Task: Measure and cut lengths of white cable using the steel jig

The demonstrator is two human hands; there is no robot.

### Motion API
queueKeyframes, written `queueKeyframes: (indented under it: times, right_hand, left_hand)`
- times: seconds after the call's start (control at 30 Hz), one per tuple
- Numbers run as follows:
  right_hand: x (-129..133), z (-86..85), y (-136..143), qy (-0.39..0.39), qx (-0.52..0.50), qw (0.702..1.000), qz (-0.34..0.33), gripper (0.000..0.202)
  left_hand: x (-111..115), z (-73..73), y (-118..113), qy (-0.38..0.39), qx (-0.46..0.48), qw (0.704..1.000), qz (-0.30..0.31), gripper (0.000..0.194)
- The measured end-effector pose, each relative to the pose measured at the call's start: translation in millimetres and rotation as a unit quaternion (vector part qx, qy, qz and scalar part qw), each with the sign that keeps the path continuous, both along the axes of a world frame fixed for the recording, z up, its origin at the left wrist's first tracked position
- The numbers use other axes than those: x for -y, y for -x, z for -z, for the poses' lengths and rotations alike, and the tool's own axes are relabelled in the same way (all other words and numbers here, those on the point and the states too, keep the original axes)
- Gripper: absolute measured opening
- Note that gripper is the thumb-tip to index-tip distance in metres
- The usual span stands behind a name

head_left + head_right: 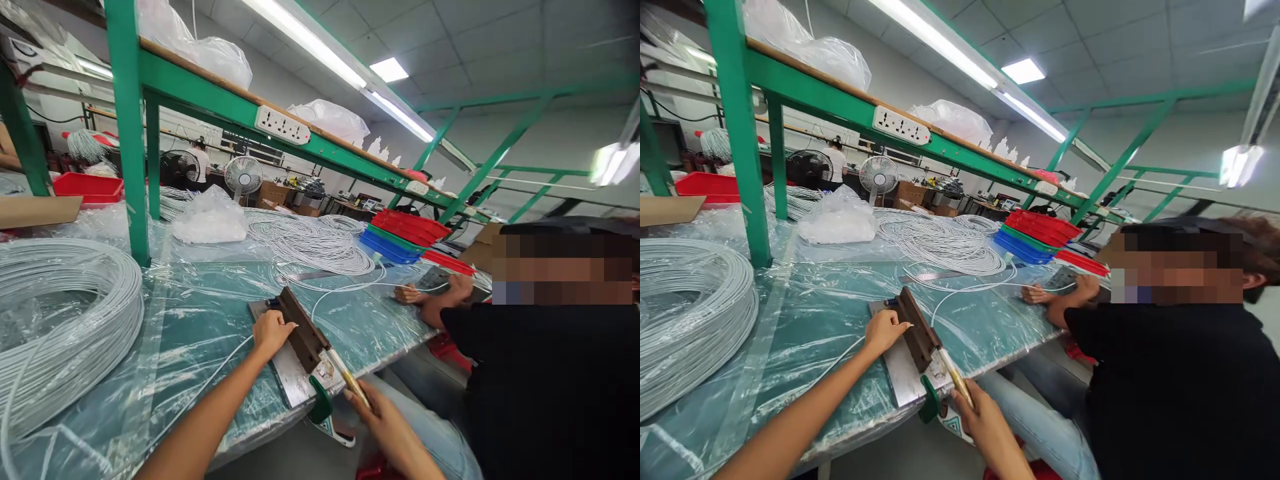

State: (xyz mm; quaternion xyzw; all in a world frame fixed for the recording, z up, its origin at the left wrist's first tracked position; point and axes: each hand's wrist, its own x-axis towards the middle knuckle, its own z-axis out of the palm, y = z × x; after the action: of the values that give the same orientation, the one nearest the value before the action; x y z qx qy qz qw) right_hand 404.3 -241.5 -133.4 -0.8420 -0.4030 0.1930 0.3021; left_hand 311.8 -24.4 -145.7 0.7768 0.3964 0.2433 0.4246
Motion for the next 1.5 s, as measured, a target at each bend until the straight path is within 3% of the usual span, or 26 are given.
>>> queueKeyframes:
  times: [0.1,0.2,0.3,0.33,0.43,0.5,0.53,0.6,0.67,0.73,0.83,0.97,1.07,1.2,1.3,1.4,1.5]
  right_hand:
    - [4.9,-24.9,-8.2,-0.017,-0.145,0.989,0.012,0.045]
    - [6.4,-76.7,-15.4,-0.05,-0.306,0.95,0.037,0.057]
    - [-6.4,-128.3,-20.9,-0.127,-0.405,0.904,0.061,0.033]
    - [-15.3,-142.5,-22.6,-0.158,-0.428,0.887,0.07,0.029]
    - [-55.5,-173.8,-28.0,-0.24,-0.471,0.847,0.059,0.048]
    - [-91.2,-186.1,-31.3,-0.267,-0.453,0.85,0.019,0.061]
    - [-110.7,-190.0,-32.9,-0.271,-0.405,0.873,-0.003,0.065]
    - [-151.3,-193.6,-36.2,-0.26,-0.237,0.936,-0.021,0.066]
    - [-191.2,-192.4,-40.0,-0.239,-0.052,0.97,0.006,0.057]
    - [-227.2,-188.1,-44.4,-0.223,0.064,0.971,0.05,0.043]
    - [-269.5,-180.4,-50.3,-0.197,0.16,0.962,0.097,0.035]
    - [-306.3,-172.6,-53.5,-0.138,0.212,0.961,0.114,0.036]
    - [-324.1,-166.5,-54.4,-0.099,0.214,0.968,0.085,0.031]
    - [-335.1,-157.5,-52.3,-0.073,0.192,0.979,0.003,0.022]
    - [-328.8,-153.5,-40.7,-0.1,0.171,0.979,-0.04,0.021]
    - [-301.2,-152.5,-15.7,-0.179,0.153,0.97,-0.059,0.033]
    - [-246.5,-145.6,18.0,-0.202,0.1,0.968,-0.114,0.034]
  left_hand:
    - [-3.4,1.5,6.7,0.033,0.067,0.997,0.036,0.036]
    - [-4.2,4.1,20.1,0.079,0.141,0.984,0.079,0.04]
    - [-1.0,8.0,37.6,0.127,0.193,0.966,0.115,0.048]
    - [0.2,9.1,43.1,0.14,0.203,0.961,0.123,0.051]
    - [1.3,11.4,55.7,0.164,0.222,0.953,0.128,0.056]
    - [-0.5,13.1,60.8,0.169,0.231,0.951,0.119,0.058]
    - [-1.8,14.4,62.5,0.168,0.236,0.951,0.113,0.058]
    - [-4.6,18.0,64.9,0.164,0.246,0.95,0.097,0.059]
    - [-6.8,22.6,65.9,0.159,0.258,0.95,0.08,0.06]
    - [-8.1,27.5,65.9,0.154,0.269,0.948,0.065,0.06]
    - [-9.5,33.9,64.2,0.154,0.287,0.944,0.051,0.059]
    - [-12.3,39.4,61.5,0.161,0.303,0.939,0.037,0.056]
    - [-14.3,39.6,61.0,0.167,0.306,0.937,0.035,0.056]
    - [-14.6,36.5,61.8,0.178,0.293,0.939,0.037,0.057]
    - [-14.3,32.4,63.1,0.179,0.296,0.938,0.031,0.059]
    - [-15.8,23.0,67.4,0.174,0.325,0.929,0.025,0.063]
    - [-17.8,5.7,76.5,0.198,0.36,0.912,0.006,0.067]
